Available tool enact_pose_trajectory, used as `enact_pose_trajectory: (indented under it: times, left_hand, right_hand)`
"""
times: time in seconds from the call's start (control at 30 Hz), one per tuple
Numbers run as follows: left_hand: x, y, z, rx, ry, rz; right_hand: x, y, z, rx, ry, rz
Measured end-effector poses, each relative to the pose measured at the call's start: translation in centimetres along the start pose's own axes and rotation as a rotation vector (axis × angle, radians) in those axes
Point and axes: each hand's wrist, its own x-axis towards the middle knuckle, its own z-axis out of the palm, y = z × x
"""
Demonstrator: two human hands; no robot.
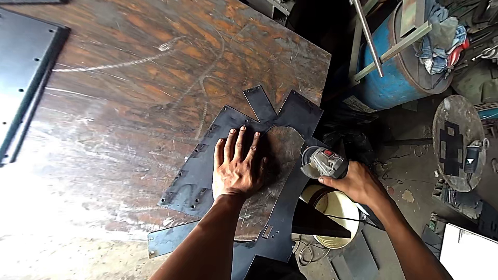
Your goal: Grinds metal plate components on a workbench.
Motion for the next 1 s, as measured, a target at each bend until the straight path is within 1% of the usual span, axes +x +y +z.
enact_pose_trajectory:
  times: [0.1,0.2,0.3,0.37,0.43,0.57,0.63,0.7,0.73,0.8,0.87,1.0]
  left_hand:
    - [0.0,-0.1,0.1,-0.004,0.009,-0.002]
    - [0.0,-0.2,-0.1,-0.008,0.0,0.014]
    - [-0.2,-0.3,-0.1,-0.024,-0.011,0.021]
    - [-0.2,-0.5,0.0,-0.049,-0.005,0.022]
    - [-0.3,-0.7,0.1,-0.082,0.018,0.028]
    - [-0.3,-1.2,-0.1,-0.156,0.054,0.047]
    - [-0.2,-2.2,-0.4,-0.206,0.051,0.109]
    - [0.6,-4.3,-1.9,-0.17,-0.016,0.242]
    - [1.0,-5.5,-2.8,-0.127,-0.063,0.321]
    - [1.2,-7.1,-3.5,-0.091,-0.083,0.418]
    - [1.3,-7.5,-3.1,-0.092,-0.044,0.43]
    - [1.3,-7.7,-2.6,-0.128,0.01,0.419]
  right_hand:
    - [0.7,-0.3,0.2,0.04,0.053,-0.002]
    - [-1.0,-0.8,1.3,0.059,0.002,-0.018]
    - [-4.3,-0.9,3.6,0.083,-0.06,-0.014]
    - [-6.9,-1.0,5.3,0.024,-0.076,0.011]
    - [-9.6,-1.6,6.6,-0.058,-0.128,0.05]
    - [-14.5,-3.3,9.5,-0.116,-0.185,0.061]
    - [-16.9,-4.4,10.9,-0.131,-0.174,0.051]
    - [-18.3,-5.5,12.2,-0.15,-0.163,0.043]
    - [-18.9,-6.1,12.7,-0.16,-0.177,0.046]
    - [-19.9,-7.3,13.4,-0.173,-0.242,0.059]
    - [-20.3,-8.1,13.5,-0.173,-0.275,0.072]
    - [-19.9,-8.4,13.7,-0.157,-0.281,0.116]
